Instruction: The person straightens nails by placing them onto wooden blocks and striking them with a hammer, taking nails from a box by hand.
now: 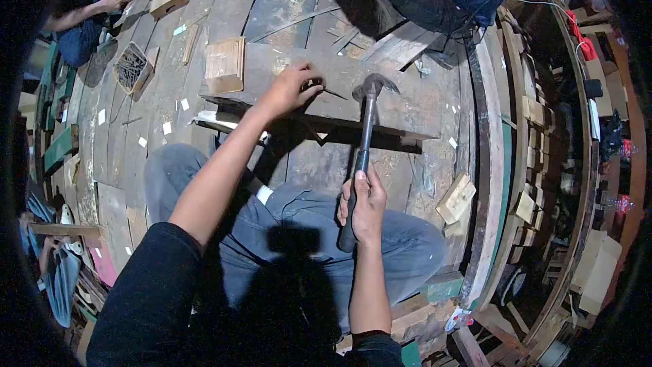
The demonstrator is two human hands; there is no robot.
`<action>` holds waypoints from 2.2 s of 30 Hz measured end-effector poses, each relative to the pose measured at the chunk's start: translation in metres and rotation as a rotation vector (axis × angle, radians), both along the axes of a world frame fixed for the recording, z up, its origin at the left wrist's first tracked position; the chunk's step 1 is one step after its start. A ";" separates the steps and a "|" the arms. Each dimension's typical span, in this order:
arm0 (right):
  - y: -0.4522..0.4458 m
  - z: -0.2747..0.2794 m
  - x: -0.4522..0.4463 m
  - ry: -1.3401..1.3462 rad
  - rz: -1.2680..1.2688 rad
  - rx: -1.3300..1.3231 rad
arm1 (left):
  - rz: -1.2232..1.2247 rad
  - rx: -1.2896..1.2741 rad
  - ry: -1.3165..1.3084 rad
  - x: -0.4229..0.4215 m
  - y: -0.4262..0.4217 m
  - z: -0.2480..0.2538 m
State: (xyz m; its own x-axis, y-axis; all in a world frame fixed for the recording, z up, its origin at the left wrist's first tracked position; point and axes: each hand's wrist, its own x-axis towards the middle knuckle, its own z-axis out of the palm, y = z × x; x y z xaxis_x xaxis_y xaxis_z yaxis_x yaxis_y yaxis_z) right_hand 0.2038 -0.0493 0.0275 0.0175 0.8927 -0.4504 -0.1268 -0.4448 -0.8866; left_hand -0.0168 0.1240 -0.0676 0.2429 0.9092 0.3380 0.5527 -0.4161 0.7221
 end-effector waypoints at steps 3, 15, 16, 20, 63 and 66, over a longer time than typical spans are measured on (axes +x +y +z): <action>0.001 0.003 -0.001 0.016 -0.007 0.010 | -0.018 -0.069 -0.043 -0.019 0.008 0.020; 0.002 0.004 0.001 0.054 0.012 -0.028 | -0.033 0.008 0.311 0.027 -0.022 0.031; 0.002 0.004 0.001 0.060 0.013 -0.026 | -0.006 0.123 0.239 0.024 -0.019 0.022; 0.002 0.004 0.001 0.071 0.009 -0.020 | -0.079 0.015 0.091 0.014 -0.007 0.020; -0.010 0.018 -0.011 -0.132 0.062 0.110 | 0.086 -0.141 0.011 0.001 -0.005 0.003; -0.005 0.011 -0.002 -0.137 0.138 -0.063 | 0.080 -0.138 -0.009 0.001 -0.006 0.007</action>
State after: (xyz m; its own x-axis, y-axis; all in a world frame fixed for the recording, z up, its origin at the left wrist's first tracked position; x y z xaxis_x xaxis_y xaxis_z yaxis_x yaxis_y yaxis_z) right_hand 0.2014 -0.0541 0.0386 -0.0378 0.8608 -0.5075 0.0592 -0.5050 -0.8611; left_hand -0.0156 0.1183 -0.0609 0.1655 0.9634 0.2107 0.5737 -0.2679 0.7741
